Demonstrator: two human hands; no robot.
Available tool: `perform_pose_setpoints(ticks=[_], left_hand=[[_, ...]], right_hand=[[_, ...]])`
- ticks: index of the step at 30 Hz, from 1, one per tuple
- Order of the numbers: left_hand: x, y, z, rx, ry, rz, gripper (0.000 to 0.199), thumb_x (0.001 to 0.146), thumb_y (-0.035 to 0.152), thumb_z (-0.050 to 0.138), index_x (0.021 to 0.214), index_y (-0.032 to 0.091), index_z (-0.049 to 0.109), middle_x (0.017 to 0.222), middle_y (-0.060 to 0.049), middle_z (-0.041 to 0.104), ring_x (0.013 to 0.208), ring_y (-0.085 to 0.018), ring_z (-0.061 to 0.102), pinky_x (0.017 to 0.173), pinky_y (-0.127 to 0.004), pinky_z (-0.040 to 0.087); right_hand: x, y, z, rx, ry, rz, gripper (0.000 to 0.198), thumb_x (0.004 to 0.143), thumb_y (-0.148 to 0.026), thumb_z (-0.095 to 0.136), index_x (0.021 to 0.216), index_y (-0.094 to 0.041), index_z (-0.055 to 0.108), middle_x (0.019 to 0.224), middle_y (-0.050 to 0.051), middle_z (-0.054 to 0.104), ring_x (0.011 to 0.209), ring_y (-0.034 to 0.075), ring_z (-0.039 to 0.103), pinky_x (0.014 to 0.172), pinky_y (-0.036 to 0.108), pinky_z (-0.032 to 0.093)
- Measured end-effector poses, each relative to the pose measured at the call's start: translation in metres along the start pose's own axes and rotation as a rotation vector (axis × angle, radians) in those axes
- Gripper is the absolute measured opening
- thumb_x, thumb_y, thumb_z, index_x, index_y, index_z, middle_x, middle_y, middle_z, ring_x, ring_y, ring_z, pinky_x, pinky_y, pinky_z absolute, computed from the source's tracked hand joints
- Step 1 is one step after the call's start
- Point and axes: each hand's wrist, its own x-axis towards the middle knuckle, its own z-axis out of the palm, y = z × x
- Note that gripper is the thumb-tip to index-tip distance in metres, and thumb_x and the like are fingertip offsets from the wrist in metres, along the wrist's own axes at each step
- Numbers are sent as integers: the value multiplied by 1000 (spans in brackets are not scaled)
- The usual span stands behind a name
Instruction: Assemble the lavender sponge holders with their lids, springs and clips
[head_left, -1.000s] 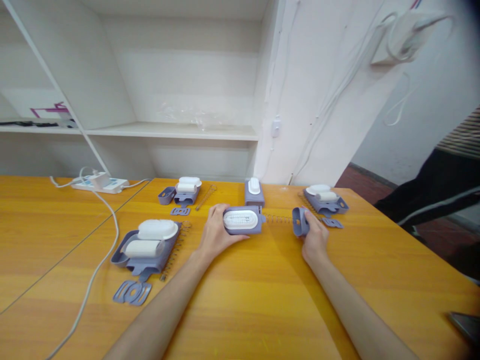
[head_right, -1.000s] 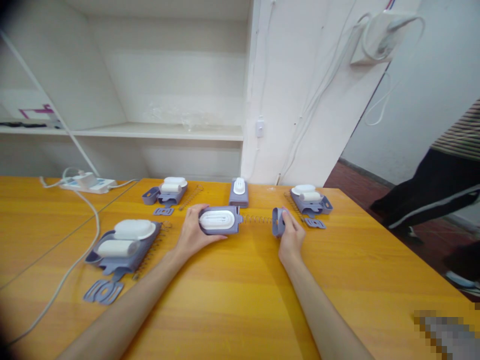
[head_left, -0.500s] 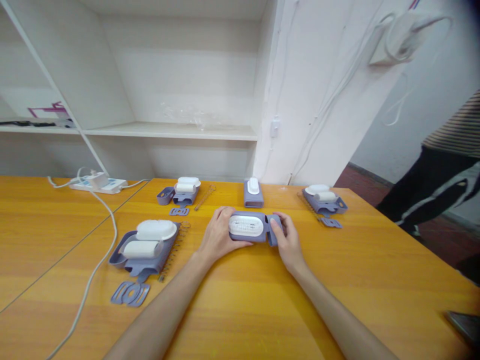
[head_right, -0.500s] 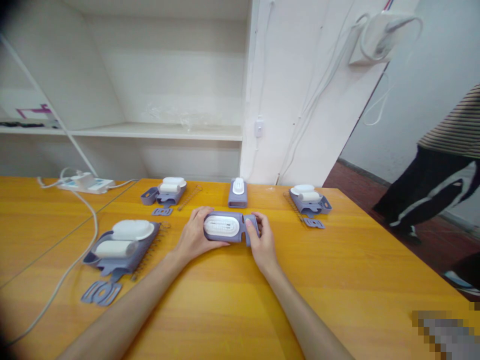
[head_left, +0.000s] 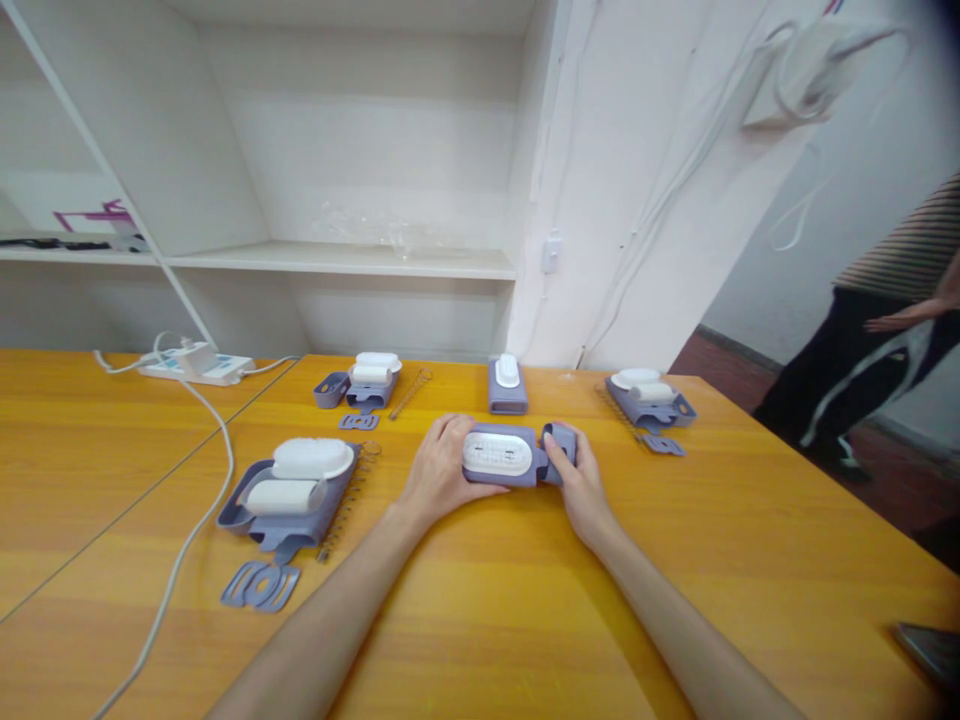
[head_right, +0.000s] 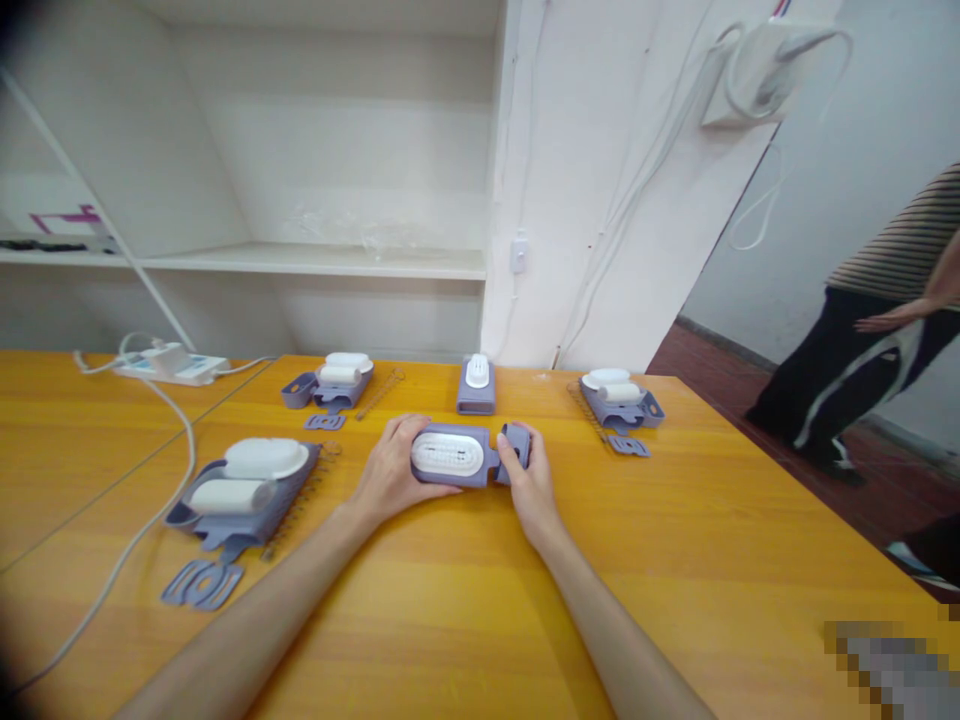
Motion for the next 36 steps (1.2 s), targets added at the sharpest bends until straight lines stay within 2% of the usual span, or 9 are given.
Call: perform_pose_setpoints(ticks=[6,11,18,25,32,36], left_hand=[[0,0,0,-5,-11,0,86,57,57,73,123,20,34,113,-10,51,108,-27,46,93,-45,44],[1,2,0,1,-31,-19,85,56,56,74,122,20,35,111,-10,52,105,-27,47,92,-45,44],[1,2,1,13,-19,-14,86,55,56,74,122,20,35,111,-10,52,105,-27,47,91,-44,44],[1,2,0,27,-27,-17,83,56,56,74,121,20,37,111,-9,53,105,-27,47,93,-44,43],[-1,0,2,77,-6,41,88,57,55,74,126,18,35,114,-13,55,109,-30,48,96,-48,40],[-1,0,4,80,-22,34,88,59,53,74,129,18,34,116,-13,54,110,-30,48,97,-48,40]], right_hand=[[-5,-12,2,-58,-77,-15,42,79,-50,57,110,-21,53,102,4,60,94,20,55,86,32,43],[-7,-17,2,-60,-74,-42,41,78,-48,59,109,-21,54,106,4,59,97,20,54,89,31,41],[-6,-17,0,16,-106,36,56,70,-43,69,118,-20,51,100,5,62,88,20,56,81,32,45],[-4,-17,0,2,-131,62,58,70,-45,68,119,-19,52,102,5,63,90,20,57,83,34,45],[-4,-14,0,-16,-141,61,59,73,-48,65,121,-20,50,111,7,61,100,23,56,92,37,41],[-5,-13,1,-55,-106,32,58,73,-49,64,120,-19,51,112,8,61,101,24,56,92,37,41]])
